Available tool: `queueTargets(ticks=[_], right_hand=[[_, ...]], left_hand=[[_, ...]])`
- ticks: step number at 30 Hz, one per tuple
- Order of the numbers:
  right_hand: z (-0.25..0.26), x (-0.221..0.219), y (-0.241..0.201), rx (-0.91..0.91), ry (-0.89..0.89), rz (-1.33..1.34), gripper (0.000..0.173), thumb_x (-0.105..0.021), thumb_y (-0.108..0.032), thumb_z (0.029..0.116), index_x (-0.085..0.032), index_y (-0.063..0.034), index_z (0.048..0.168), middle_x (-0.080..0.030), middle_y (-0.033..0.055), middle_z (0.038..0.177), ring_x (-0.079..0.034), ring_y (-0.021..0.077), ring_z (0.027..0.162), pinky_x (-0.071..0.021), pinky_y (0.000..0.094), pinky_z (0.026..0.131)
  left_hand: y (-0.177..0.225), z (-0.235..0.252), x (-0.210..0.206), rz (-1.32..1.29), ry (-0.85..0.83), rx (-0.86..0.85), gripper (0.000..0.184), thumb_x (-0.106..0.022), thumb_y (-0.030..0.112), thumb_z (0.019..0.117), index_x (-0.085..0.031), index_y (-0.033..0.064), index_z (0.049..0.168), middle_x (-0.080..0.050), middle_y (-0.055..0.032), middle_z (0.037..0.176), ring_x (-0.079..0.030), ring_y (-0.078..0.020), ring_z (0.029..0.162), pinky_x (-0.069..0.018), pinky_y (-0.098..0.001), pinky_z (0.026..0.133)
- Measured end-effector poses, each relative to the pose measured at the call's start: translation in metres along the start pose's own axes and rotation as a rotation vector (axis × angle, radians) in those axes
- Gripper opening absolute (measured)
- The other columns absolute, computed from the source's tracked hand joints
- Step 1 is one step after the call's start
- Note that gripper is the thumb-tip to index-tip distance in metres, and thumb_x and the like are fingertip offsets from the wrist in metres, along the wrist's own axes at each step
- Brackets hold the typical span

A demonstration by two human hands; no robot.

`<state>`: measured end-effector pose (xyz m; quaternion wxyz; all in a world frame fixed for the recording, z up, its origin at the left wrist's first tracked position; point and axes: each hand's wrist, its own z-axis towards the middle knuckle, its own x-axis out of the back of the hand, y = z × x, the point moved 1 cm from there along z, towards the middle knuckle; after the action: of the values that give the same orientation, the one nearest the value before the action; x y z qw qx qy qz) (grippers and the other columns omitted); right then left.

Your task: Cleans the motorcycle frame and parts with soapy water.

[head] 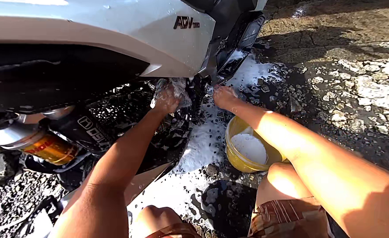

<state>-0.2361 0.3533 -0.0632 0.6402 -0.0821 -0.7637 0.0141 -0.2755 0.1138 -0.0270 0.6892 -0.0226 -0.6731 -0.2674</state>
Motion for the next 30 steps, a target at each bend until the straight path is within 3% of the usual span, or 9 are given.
queueTargets(ticks=[8,10,15,18,21,23,25,27,30], right_hand=[[0.002,0.001,0.0,0.011,0.001,0.013,0.046,-0.063,-0.014,0.0935,-0.052,0.0055,0.134,-0.061,0.0284,0.127,-0.062,0.0469,0.116,-0.052,0.0642,0.087],[0.003,0.002,0.0,0.006,-0.007,0.02,0.047,-0.064,-0.014,0.0934,-0.051,0.0067,0.134,-0.061,0.0292,0.128,-0.062,0.0475,0.116,-0.0519,0.0643,0.088],[0.004,-0.001,0.001,0.019,0.027,0.071,0.051,-0.07,-0.019,0.0892,-0.053,0.0058,0.131,-0.062,0.0283,0.126,-0.063,0.0466,0.115,-0.0519,0.0651,0.087],[0.011,-0.005,0.01,0.039,0.018,0.177,0.072,-0.065,-0.056,0.0898,-0.055,0.0005,0.134,-0.063,0.0249,0.129,-0.061,0.0433,0.12,-0.0489,0.0656,0.093],[0.019,-0.008,0.016,0.04,0.024,0.421,0.087,-0.055,-0.079,0.0858,-0.061,-0.0062,0.134,-0.063,0.0209,0.134,-0.058,0.0395,0.127,-0.0449,0.0668,0.101],[0.006,-0.018,0.019,-0.018,0.284,0.687,0.073,-0.057,-0.071,0.0901,-0.066,-0.0129,0.133,-0.064,0.0147,0.135,-0.058,0.0327,0.129,-0.0453,0.0596,0.106],[-0.018,-0.03,0.01,-0.1,0.777,0.968,0.047,-0.059,-0.048,0.0988,-0.069,-0.0118,0.127,-0.065,0.0109,0.13,-0.06,0.025,0.122,-0.0504,0.0444,0.103],[-0.044,-0.043,-0.015,-0.145,1.088,1.121,0.031,-0.051,-0.028,0.104,-0.068,-0.0075,0.121,-0.066,0.0102,0.116,-0.062,0.0222,0.113,-0.0515,0.0399,0.099],[-0.077,-0.053,-0.063,-0.013,0.931,1.343,0.029,-0.051,-0.024,0.1037,-0.072,-0.0071,0.114,-0.072,0.0098,0.108,-0.068,0.0206,0.104,-0.0535,0.0438,0.096]], left_hand=[[0.016,-0.063,-0.001,0.101,0.003,0.021,0.083,-0.064,0.003,0.0917,-0.016,-0.0129,0.157,-0.035,-0.0376,0.155,-0.049,-0.0518,0.136,-0.0401,-0.0614,0.112],[0.018,-0.084,0.002,0.161,-0.067,0.069,0.086,-0.068,0.003,0.0898,-0.014,-0.0137,0.156,-0.05,-0.0403,0.138,-0.062,-0.0532,0.117,-0.0498,-0.0646,0.098],[0.029,-0.081,-0.006,0.154,-0.112,0.259,0.056,-0.064,0.014,0.094,-0.042,-0.0123,0.138,-0.06,-0.0351,0.122,-0.063,-0.0492,0.116,-0.0493,-0.0639,0.098],[0.026,-0.083,0.007,0.012,-0.034,0.281,0.051,-0.073,0.021,0.0877,-0.058,-0.0059,0.128,-0.067,-0.0306,0.112,-0.066,-0.0472,0.108,-0.0501,-0.0676,0.093],[0.018,-0.084,0.002,-0.022,0.044,0.316,0.114,-0.086,0.056,0.0731,-0.027,0.0057,0.157,-0.065,-0.0284,0.125,-0.066,-0.0454,0.113,-0.0503,-0.0677,0.097],[0.025,-0.076,-0.013,0.128,0.033,0.383,0.134,-0.088,0.057,0.0699,-0.008,0.0042,0.163,-0.06,-0.034,0.129,-0.062,-0.0503,0.117,-0.049,-0.0683,0.098],[0.032,-0.066,-0.027,0.23,0.063,0.425,0.114,-0.084,0.026,0.0757,-0.014,-0.0054,0.159,-0.055,-0.0381,0.134,-0.059,-0.0532,0.121,-0.0476,-0.068,0.1],[0.031,-0.064,-0.03,0.179,0.136,0.443,0.076,-0.076,0.016,0.082,-0.04,-0.0091,0.144,-0.06,-0.038,0.125,-0.061,-0.0532,0.117,-0.048,-0.0683,0.098],[0.013,-0.075,-0.014,-0.161,0.225,0.506,0.036,-0.065,0.019,0.0926,-0.062,-0.0051,0.12,-0.068,-0.0222,0.099,-0.07,-0.0315,0.082,-0.0593,-0.0503,0.074]])
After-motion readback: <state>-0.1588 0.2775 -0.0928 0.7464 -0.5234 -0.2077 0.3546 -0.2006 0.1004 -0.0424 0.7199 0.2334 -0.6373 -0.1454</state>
